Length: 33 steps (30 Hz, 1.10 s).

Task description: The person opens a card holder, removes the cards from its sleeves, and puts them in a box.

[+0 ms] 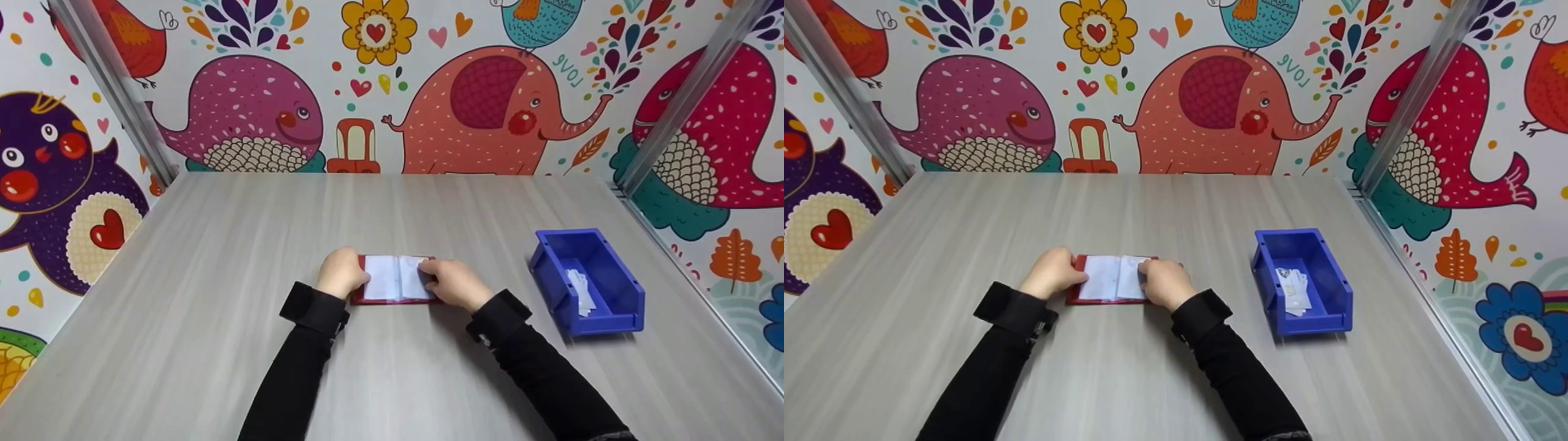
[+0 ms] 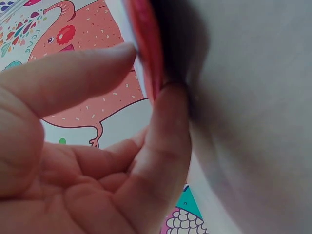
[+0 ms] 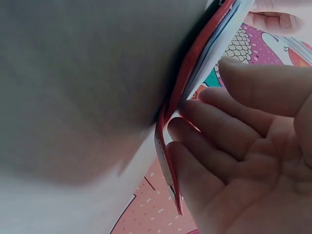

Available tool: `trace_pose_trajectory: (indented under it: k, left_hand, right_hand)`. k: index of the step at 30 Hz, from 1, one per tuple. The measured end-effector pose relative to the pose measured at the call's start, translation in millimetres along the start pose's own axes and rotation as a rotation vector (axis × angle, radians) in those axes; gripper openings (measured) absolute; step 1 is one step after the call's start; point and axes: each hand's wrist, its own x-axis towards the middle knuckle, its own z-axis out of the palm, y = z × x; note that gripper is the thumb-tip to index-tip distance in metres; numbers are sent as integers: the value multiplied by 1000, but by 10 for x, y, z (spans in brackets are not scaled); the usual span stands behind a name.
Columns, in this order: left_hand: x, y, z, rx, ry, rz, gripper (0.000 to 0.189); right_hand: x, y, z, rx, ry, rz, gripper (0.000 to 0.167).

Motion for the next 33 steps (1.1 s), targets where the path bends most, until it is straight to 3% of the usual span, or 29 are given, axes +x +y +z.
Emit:
trace_pose_trajectory:
  k: [14, 18, 33]
  left_hand:
    - [-13, -10, -13, -4, 4, 10, 13]
    - [-13, -10, -14, -8, 5, 18, 14]
    - [-14, -17, -24, -10, 4, 29, 16]
  right_hand:
    - [-21, -46, 22, -1, 8, -55, 25]
    - [-15, -68, 30, 14, -12, -39, 20]
    - [10, -131, 20, 26, -27, 1, 37]
